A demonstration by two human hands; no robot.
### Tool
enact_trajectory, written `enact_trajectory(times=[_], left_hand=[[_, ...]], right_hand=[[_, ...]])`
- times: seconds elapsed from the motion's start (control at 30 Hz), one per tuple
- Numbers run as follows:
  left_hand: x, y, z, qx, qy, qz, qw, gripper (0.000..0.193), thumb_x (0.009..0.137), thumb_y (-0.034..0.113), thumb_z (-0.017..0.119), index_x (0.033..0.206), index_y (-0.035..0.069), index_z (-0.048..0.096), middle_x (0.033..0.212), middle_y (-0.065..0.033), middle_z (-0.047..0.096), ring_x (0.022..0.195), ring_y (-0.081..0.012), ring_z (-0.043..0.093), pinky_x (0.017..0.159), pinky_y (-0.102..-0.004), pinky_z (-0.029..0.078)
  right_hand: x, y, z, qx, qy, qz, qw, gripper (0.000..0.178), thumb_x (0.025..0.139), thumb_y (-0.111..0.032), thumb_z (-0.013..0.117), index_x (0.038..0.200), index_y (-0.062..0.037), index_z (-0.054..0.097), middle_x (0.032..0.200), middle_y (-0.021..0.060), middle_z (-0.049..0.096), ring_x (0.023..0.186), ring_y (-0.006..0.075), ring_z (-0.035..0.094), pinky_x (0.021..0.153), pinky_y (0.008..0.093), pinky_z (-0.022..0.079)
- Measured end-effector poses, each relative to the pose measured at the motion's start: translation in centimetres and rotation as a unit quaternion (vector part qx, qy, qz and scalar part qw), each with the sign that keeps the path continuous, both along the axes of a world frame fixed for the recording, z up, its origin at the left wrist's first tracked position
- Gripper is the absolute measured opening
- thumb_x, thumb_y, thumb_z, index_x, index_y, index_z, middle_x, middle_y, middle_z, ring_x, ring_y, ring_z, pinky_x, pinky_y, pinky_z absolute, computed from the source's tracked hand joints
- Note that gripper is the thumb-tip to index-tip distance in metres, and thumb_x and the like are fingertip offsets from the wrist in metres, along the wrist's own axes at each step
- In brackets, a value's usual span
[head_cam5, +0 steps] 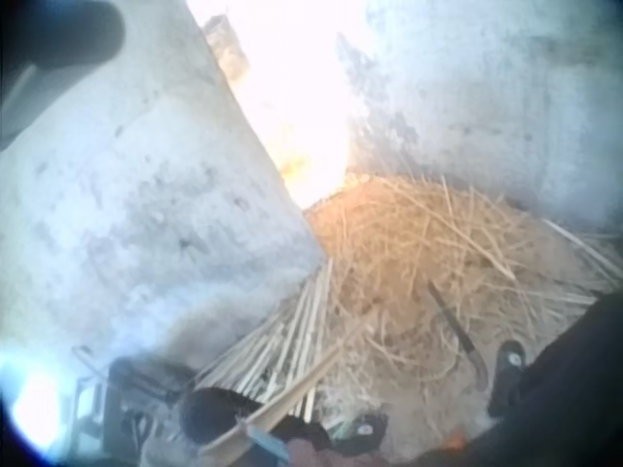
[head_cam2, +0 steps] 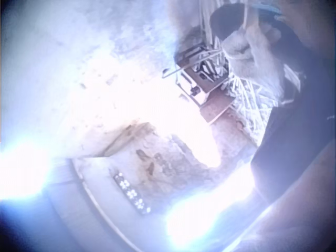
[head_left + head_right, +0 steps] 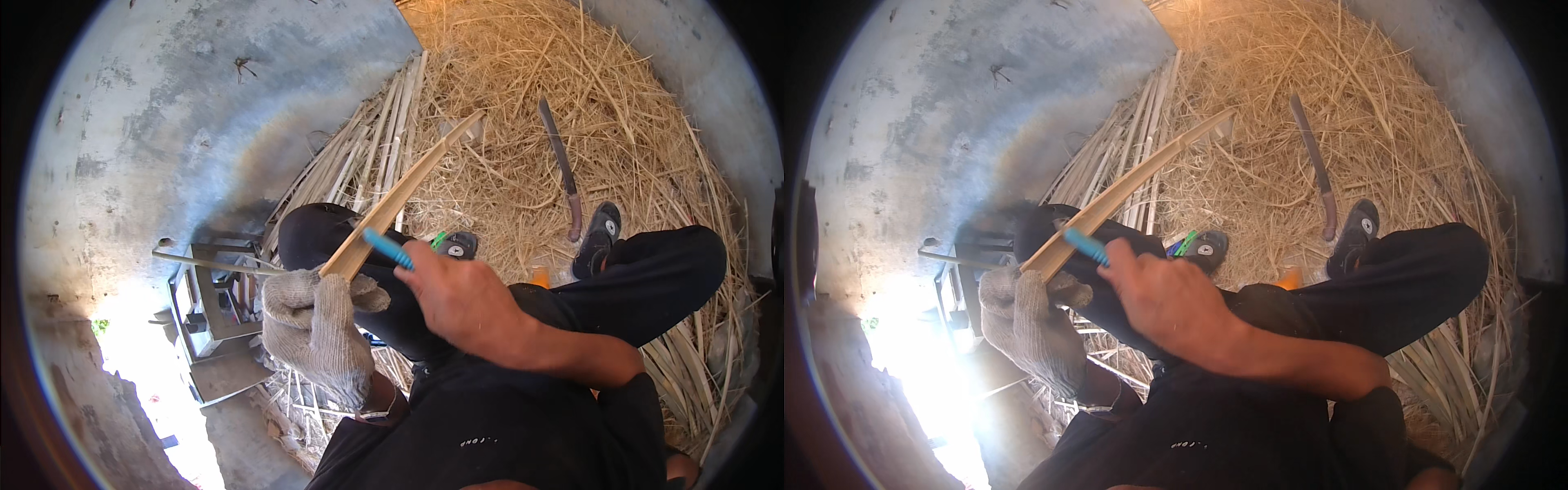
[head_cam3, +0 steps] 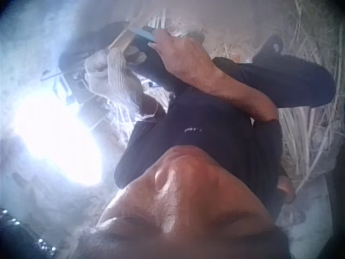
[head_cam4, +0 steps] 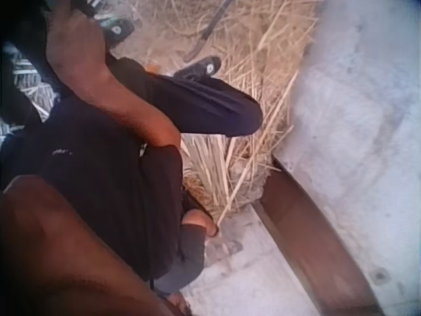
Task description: The person sits on a straw-covered floor and uses a utility knife to shave thin strips from a bamboo stick. They hold the stick with a gloved left hand and repeatedly scrape the blade along its length, producing fine shavings.
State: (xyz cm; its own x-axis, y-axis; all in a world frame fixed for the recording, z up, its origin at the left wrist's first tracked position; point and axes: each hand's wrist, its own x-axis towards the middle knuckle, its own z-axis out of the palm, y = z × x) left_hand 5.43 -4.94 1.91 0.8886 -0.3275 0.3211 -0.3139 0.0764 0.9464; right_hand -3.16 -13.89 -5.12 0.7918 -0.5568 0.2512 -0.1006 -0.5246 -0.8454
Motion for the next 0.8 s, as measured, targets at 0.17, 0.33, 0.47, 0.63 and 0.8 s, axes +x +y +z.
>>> enact_trajectory(times=[0.17,0.33,0.47,0.63,0.8], left_hand=[[-0.3,-0.5,0.3,0.034,-0.006,0.008,0.999,0.021,0.086,0.003,0.073,0.09,-0.005,0.054,0.071,-0.0176,0.065,0.053,-0.0245,0.069,0.046,-0.0317,0.057],[-0.2,-0.6,-0.2,0.007,-0.026,-0.01,1.0,0.021,0.087,0.004,0.073,0.091,-0.004,0.054,0.069,-0.0183,0.065,0.051,-0.0239,0.067,0.045,-0.0307,0.056],[0.1,-0.3,-0.2,0.023,-0.055,-0.005,0.998,0.019,0.087,0.003,0.072,0.091,-0.004,0.054,0.069,-0.0197,0.066,0.052,-0.0236,0.067,0.048,-0.0299,0.056],[0.1,-0.4,-0.2,0.081,-0.127,0.058,0.987,0.018,0.089,0.004,0.071,0.098,-0.008,0.062,0.081,-0.0223,0.07,0.062,-0.0227,0.07,0.061,-0.0294,0.058],[-0.2,-0.1,-0.1,0.149,-0.177,0.08,0.969,0.019,0.093,0.005,0.067,0.104,-0.011,0.069,0.094,-0.0218,0.072,0.075,-0.0227,0.072,0.067,-0.0293,0.059]], right_hand=[[0.7,-2.6,-2.1,-0.019,0.118,-0.042,0.992,0.02,0.099,-0.017,0.062,0.102,-0.0008,0.05,0.06,0.0192,0.06,0.056,0.039,0.065,0.049,0.0489,0.05],[-0.1,-0.9,-0.2,0.0,-0.04,0.0,0.999,0.02,0.103,-0.019,0.055,0.098,-0.0004,0.048,0.059,0.0225,0.058,0.056,0.0434,0.063,0.048,0.0504,0.049],[1.0,-3.5,-4.0,0.018,0.093,-0.055,0.994,0.019,0.102,-0.019,0.056,0.097,-0.002,0.048,0.059,0.02,0.059,0.055,0.0408,0.063,0.047,0.05,0.048],[0.6,-2.2,-1.8,-0.016,-0.001,-0.006,1.0,0.021,0.103,-0.02,0.054,0.098,-0.0014,0.048,0.059,0.0204,0.059,0.056,0.0413,0.064,0.048,0.0502,0.049],[0.5,-2.0,-1.6,-0.023,-0.017,-0.004,1.0,0.024,0.104,-0.026,0.052,0.1,-0.0023,0.048,0.06,0.0176,0.061,0.054,0.0398,0.065,0.045,0.0498,0.05]])
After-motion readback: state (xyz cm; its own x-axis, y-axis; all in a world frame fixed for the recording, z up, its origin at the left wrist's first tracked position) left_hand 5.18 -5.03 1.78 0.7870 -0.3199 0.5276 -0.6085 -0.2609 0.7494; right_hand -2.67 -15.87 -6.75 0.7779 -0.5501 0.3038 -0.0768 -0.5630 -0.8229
